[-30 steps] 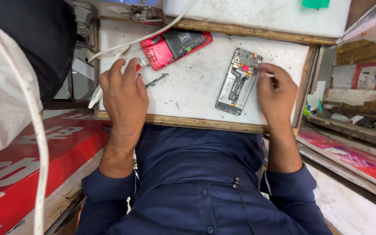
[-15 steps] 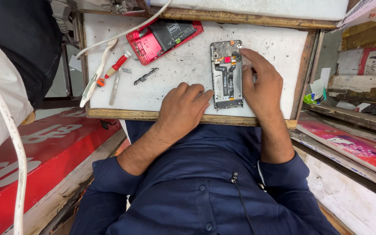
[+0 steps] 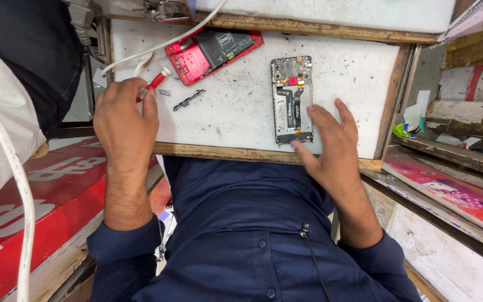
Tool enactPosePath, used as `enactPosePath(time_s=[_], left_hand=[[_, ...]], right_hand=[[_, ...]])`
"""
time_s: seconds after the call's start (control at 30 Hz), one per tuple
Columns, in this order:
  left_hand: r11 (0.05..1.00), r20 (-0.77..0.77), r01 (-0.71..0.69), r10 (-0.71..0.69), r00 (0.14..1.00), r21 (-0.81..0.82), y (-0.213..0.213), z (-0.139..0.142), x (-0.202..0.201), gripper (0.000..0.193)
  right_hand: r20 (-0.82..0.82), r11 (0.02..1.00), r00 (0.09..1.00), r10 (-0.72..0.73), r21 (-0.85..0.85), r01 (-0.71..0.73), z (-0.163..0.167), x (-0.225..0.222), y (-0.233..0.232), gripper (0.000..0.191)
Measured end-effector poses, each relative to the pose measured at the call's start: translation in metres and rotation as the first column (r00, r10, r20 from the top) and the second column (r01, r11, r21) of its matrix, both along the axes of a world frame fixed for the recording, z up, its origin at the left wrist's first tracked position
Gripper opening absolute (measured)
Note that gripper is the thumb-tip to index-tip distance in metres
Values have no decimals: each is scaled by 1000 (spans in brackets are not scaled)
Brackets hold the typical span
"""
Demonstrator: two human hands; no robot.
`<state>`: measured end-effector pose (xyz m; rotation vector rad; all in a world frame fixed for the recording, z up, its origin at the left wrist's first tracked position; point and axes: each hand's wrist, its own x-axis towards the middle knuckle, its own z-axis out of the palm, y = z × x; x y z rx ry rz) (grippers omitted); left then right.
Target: The person disassembles a mobile phone on a workbench, removes the battery, and uses a screwdriver to loosen screws on the motherboard. The person then handles the battery and places it aside while continuing to work on the phone's internal components.
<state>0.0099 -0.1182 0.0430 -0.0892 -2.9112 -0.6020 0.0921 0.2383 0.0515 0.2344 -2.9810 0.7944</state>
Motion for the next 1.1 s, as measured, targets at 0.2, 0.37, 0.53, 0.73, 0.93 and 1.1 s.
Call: enactPosePath(time_s=[0.2, 0.37, 0.53, 0.73, 0.93, 1.1], left_hand=[[999, 17, 18, -17, 1000, -37, -2, -2, 1, 25], [999, 38, 0, 2, 999, -54, -1, -5, -2, 32], [998, 42, 7, -4, 999, -66, 0, -4, -3, 31], [998, 23, 34, -32, 999, -49, -6, -3, -6, 24], [973, 1, -8, 8, 1000, 232, -20, -6, -6, 31], [720, -82, 128, -99, 992, 682, -8, -16, -12, 28]], right_hand=[[-3, 996, 999, -45, 78, 45, -10, 4, -26, 85], [35, 999, 999, 13, 43, -14, -15, -9, -23, 76], [133, 990, 982, 137, -49, -131, -4, -27, -5, 76], [187, 975, 957, 220, -44, -216, 2, -36, 4, 75], [168, 963, 949, 266, -90, -254, -2, -35, 15, 68], [124, 957, 956, 267, -152, -248, -8, -34, 21, 62]])
